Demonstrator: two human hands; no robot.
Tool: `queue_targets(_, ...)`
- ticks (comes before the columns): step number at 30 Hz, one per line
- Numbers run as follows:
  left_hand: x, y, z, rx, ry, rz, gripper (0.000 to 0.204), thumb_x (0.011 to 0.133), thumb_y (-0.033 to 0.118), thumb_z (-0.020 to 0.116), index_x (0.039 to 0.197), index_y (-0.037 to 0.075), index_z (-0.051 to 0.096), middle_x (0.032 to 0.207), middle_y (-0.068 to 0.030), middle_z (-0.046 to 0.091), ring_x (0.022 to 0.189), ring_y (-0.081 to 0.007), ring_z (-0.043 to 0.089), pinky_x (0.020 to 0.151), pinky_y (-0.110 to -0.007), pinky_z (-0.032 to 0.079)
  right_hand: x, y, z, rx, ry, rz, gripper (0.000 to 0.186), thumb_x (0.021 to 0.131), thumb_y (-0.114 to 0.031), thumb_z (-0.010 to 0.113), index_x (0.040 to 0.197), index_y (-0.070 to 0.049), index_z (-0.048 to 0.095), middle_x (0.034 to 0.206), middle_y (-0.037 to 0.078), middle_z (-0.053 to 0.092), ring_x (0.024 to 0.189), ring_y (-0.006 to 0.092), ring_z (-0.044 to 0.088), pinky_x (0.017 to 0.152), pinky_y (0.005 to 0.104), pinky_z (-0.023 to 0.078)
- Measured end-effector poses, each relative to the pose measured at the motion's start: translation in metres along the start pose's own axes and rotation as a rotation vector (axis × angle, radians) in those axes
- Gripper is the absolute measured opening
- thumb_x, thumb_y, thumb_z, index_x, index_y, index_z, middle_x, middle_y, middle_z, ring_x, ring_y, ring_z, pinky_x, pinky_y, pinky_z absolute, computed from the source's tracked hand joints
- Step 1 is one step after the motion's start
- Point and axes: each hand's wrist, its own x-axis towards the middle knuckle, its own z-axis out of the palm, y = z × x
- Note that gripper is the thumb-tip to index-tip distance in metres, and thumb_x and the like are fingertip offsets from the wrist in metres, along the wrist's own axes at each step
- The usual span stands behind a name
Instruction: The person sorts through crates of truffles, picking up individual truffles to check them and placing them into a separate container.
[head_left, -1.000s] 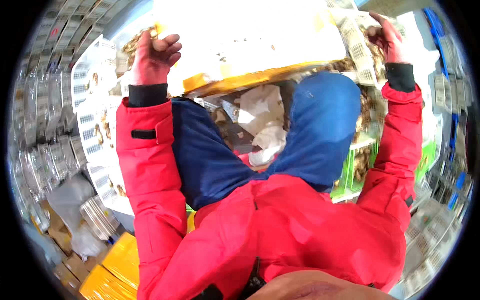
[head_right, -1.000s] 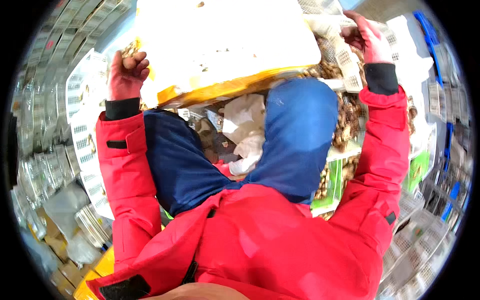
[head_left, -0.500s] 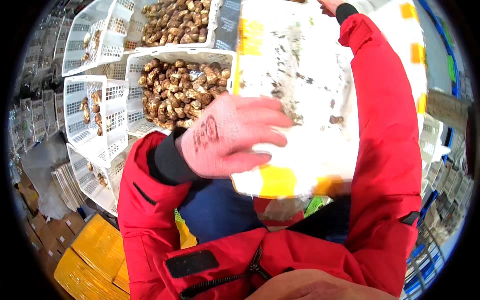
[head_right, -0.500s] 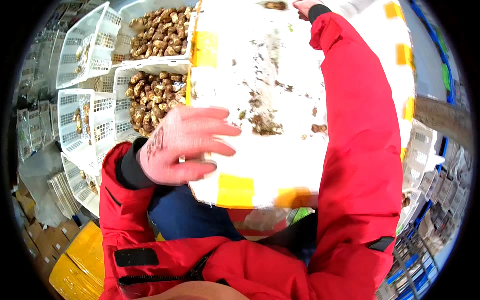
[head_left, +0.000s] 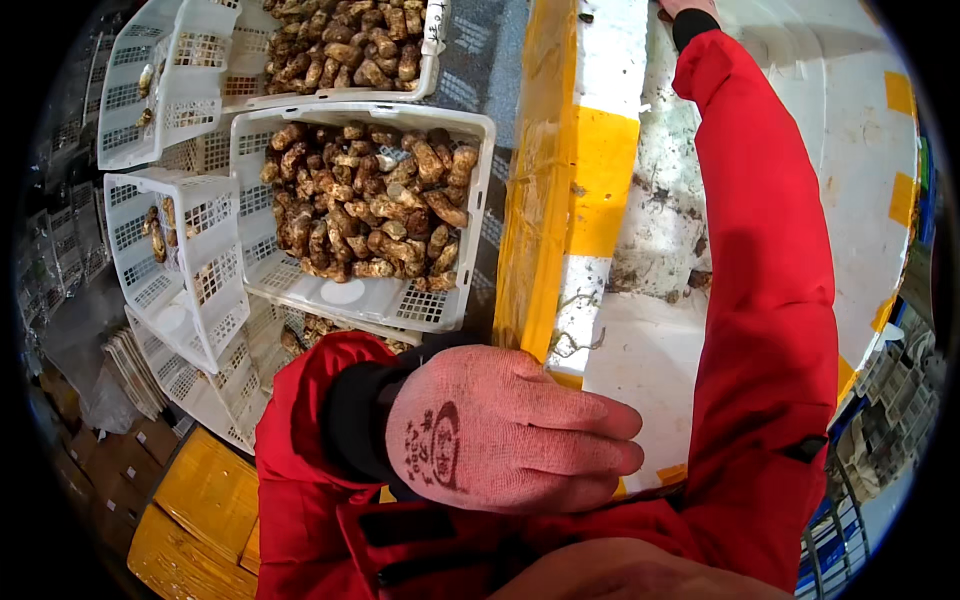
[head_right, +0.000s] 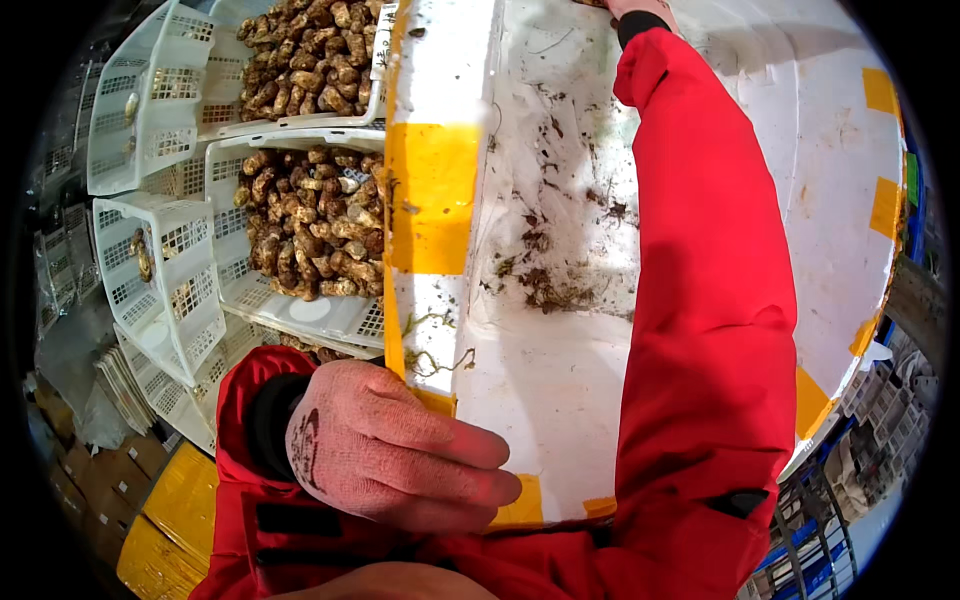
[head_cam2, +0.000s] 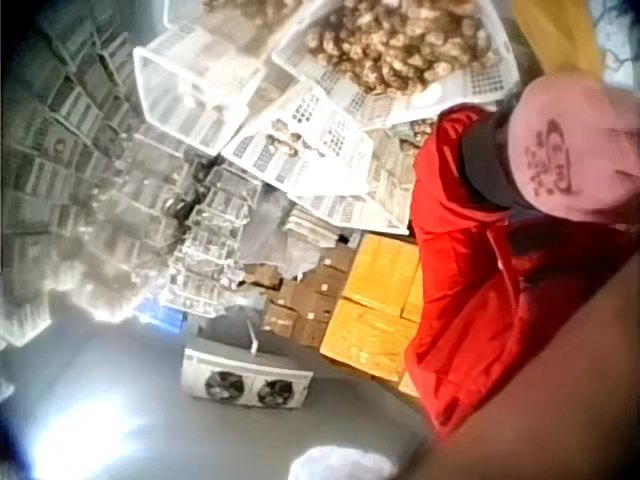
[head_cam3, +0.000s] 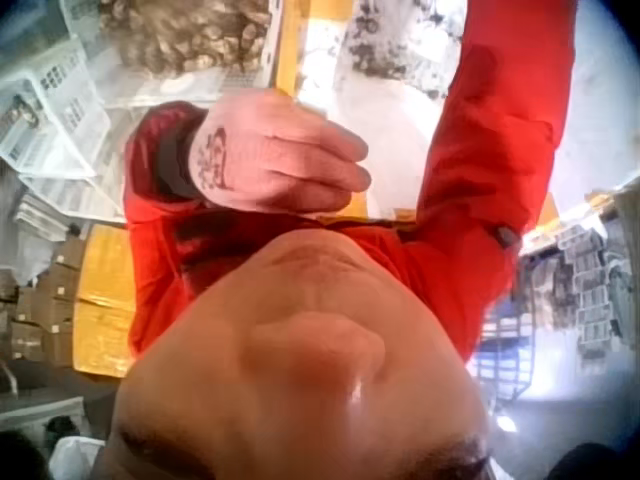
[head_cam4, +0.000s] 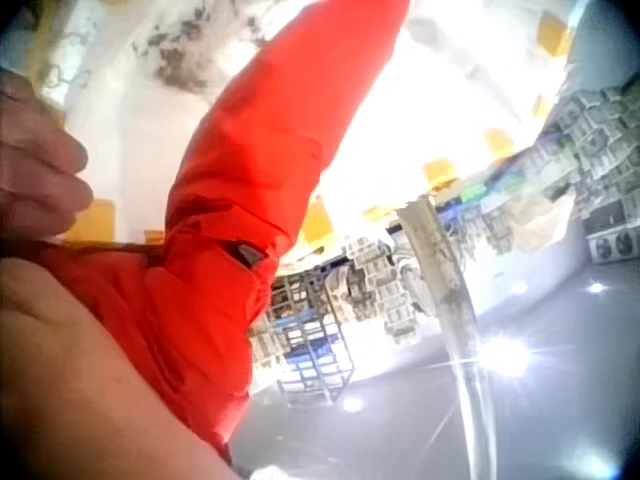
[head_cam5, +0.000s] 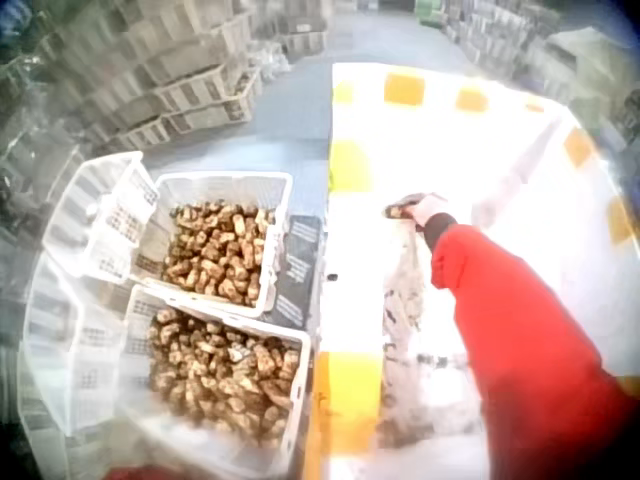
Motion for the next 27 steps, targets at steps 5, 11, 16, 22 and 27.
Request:
queue_targets(5,-0.009,-0.002,0.006,0.061,0.050,0.044,0.014,0.077,0.018,0.056,0.090,0.015,0.060,0.097,0.0009,0.060,0.088,-0.0135,0.058,0.055,-0.021,0.041,-0.027,-0.019,-0.029,-0.090,0.042,0.050,0.024,0.072,-0.029,0.057,0.084,-0.010,0.065,0.069,0.007,0.062,0.053,0.0163,0.058,0.056,0.0295,0.049)
queue_targets(11,0.001,0.014,-0.002,-0.106,0.143,-0.182,0.020,0.072,0.001,0.046,0.087,0.004,0.060,0.098,-0.0103,0.058,0.087,-0.0210,0.056,0.074,-0.027,0.044,-0.120,-0.087,-0.116,0.211,-0.029,-0.142,0.029,0.076,-0.026,0.055,0.096,-0.005,0.059,0.071,0.007,0.061,0.064,0.0132,0.058,0.061,0.0290,0.048)
queue_targets(16,0.020,0.052,0.013,-0.587,0.590,-0.707,0.027,0.079,0.007,0.043,0.105,0.000,0.048,0.107,-0.0082,0.052,0.092,-0.0110,0.050,0.068,-0.020,0.039,-0.232,-0.105,-0.193,0.442,-0.161,-0.430,0.036,0.076,-0.013,0.059,0.110,-0.003,0.052,0.089,0.004,0.060,0.078,0.0072,0.055,0.069,0.0208,0.044)
queue_targets(22,0.059,0.101,0.063,-0.778,0.568,-0.687,0.048,0.085,0.033,0.048,0.120,0.002,0.037,0.109,-0.0070,0.052,0.091,-0.0145,0.054,0.062,-0.022,0.040,-0.397,-0.143,-0.249,0.432,-0.090,-0.579,0.040,0.073,-0.005,0.060,0.112,-0.006,0.051,0.095,0.005,0.060,0.082,0.0103,0.056,0.074,0.0232,0.045)
queue_targets(27,0.043,0.131,0.116,-1.116,0.659,-0.559,0.033,0.088,0.037,0.042,0.103,0.008,0.048,0.082,0.0022,0.054,0.065,-0.0061,0.045,0.053,-0.017,0.034,-0.472,-0.136,-0.233,1.118,-0.299,-0.480,0.055,0.078,-0.003,0.051,0.129,-0.003,0.030,0.114,0.011,0.048,0.101,0.0142,0.047,0.087,0.0240,0.037)
